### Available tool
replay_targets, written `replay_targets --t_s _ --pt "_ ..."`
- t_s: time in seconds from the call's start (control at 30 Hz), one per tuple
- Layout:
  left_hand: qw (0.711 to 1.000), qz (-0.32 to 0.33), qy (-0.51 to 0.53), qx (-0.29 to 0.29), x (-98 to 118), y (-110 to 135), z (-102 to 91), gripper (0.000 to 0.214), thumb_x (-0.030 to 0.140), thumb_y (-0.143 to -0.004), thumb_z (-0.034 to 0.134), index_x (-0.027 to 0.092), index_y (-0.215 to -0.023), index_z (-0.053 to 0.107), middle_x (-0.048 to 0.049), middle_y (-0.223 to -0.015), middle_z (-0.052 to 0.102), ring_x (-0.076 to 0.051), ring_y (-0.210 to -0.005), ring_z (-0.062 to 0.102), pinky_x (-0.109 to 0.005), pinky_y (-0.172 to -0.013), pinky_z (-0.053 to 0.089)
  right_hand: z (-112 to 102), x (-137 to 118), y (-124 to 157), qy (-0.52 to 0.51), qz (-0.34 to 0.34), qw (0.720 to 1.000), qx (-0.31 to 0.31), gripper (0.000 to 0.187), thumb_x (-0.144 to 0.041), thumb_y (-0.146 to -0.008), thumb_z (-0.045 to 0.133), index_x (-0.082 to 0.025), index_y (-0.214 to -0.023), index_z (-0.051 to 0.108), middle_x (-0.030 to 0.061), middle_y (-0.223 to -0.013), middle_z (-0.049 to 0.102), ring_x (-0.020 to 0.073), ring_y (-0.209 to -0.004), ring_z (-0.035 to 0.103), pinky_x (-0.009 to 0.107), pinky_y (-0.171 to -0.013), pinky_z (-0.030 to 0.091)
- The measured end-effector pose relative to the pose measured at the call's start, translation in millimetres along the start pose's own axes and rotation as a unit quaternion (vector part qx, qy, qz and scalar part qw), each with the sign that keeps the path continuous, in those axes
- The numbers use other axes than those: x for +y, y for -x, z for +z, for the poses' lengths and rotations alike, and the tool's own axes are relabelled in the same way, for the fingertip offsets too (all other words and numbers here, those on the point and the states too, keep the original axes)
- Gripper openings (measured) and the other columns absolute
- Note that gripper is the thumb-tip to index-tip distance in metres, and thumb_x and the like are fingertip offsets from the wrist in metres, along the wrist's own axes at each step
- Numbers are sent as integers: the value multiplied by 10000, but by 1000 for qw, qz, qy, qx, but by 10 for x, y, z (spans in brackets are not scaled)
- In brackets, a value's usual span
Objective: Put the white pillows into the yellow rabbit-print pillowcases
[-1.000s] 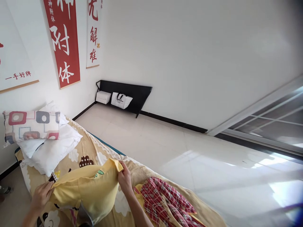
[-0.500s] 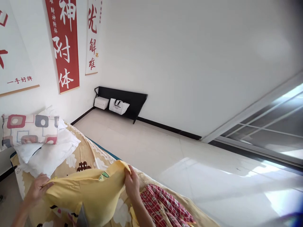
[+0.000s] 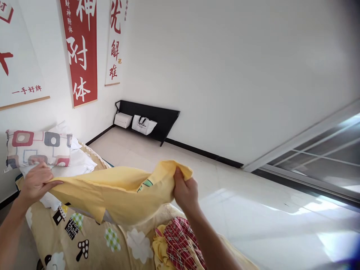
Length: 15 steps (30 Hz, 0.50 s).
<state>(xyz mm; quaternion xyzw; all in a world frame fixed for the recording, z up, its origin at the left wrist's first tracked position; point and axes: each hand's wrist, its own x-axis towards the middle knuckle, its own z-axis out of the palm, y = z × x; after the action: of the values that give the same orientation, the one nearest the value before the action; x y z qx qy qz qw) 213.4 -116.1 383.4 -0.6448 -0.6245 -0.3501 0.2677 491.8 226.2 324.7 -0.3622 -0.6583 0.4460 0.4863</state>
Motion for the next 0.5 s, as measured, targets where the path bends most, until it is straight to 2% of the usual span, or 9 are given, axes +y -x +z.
replay_targets --t_s 0.07,0.13,0.2,0.23,0.3,0.37,0.4,0.43,0.5 --pt "998 31 -29 37 -20 -262 -134 408 198 -881 654 204 -587 371 71 -545 311 -108 -542 289 -276 -602 336 -9 105 226 -55 59 997 4 630 -825 -670 570 -197 -666 520 -14 -561 498 122 -508 434 256 -440 365" --pt "992 67 -86 56 -144 -645 -115 427 218 -893 647 200 -556 384 72 -532 298 -109 -554 280 -289 -626 319 35 289 420 -100 110 989 25 628 -813 -672 588 -186 -705 558 -5 -580 532 130 -523 467 256 -451 395" --pt "984 96 -145 46 -318 -1092 101 451 290 -931 604 194 -524 432 65 -510 319 -114 -586 301 -306 -667 306 81 526 568 -128 149 980 42 628 -805 -665 602 -181 -731 582 5 -601 561 141 -552 500 258 -474 422" --pt "982 92 -162 38 -400 -1312 294 475 349 -942 585 192 -513 453 57 -509 345 -121 -614 323 -319 -703 314 93 664 634 -135 168 975 49 631 -804 -654 612 -180 -739 589 9 -614 575 147 -568 514 260 -485 432" --pt "987 57 -152 -8 -507 -1672 849 507 464 -929 574 195 -509 489 22 -567 445 -145 -706 414 -361 -792 347 81 1002 774 -130 211 967 60 648 -808 -622 630 -174 -757 608 21 -642 605 160 -598 538 266 -502 449" --pt "989 43 -130 -59 -488 -1828 1581 471 491 -908 592 196 -543 548 -26 -676 577 -183 -795 511 -425 -867 377 29 1453 957 -107 258 958 66 678 -817 -584 638 -165 -769 631 37 -664 632 183 -619 561 284 -511 466" --pt "989 -17 -88 -114 -428 -1791 1977 413 465 -907 601 197 -593 598 -60 -782 640 -214 -886 553 -461 -928 376 -8 1727 1070 -91 282 953 66 691 -829 -564 629 -164 -752 636 47 -661 640 200 -620 574 302 -516 478" --pt "987 -41 -72 -135 -342 -1661 2366 338 446 -916 589 201 -693 655 -88 -897 678 -238 -951 583 -483 -954 388 -49 2027 1197 -71 302 949 65 683 -831 -551 622 -172 -729 632 53 -654 643 221 -627 590 320 -521 487" --pt "983 -82 -61 -151 -139 -1101 3027 265 430 -920 576 215 -1011 702 -143 -1143 680 -290 -1101 592 -515 -968 422 -146 2671 1484 -16 337 938 78 659 -834 -488 618 -204 -682 615 59 -620 645 266 -624 619 370 -529 510"
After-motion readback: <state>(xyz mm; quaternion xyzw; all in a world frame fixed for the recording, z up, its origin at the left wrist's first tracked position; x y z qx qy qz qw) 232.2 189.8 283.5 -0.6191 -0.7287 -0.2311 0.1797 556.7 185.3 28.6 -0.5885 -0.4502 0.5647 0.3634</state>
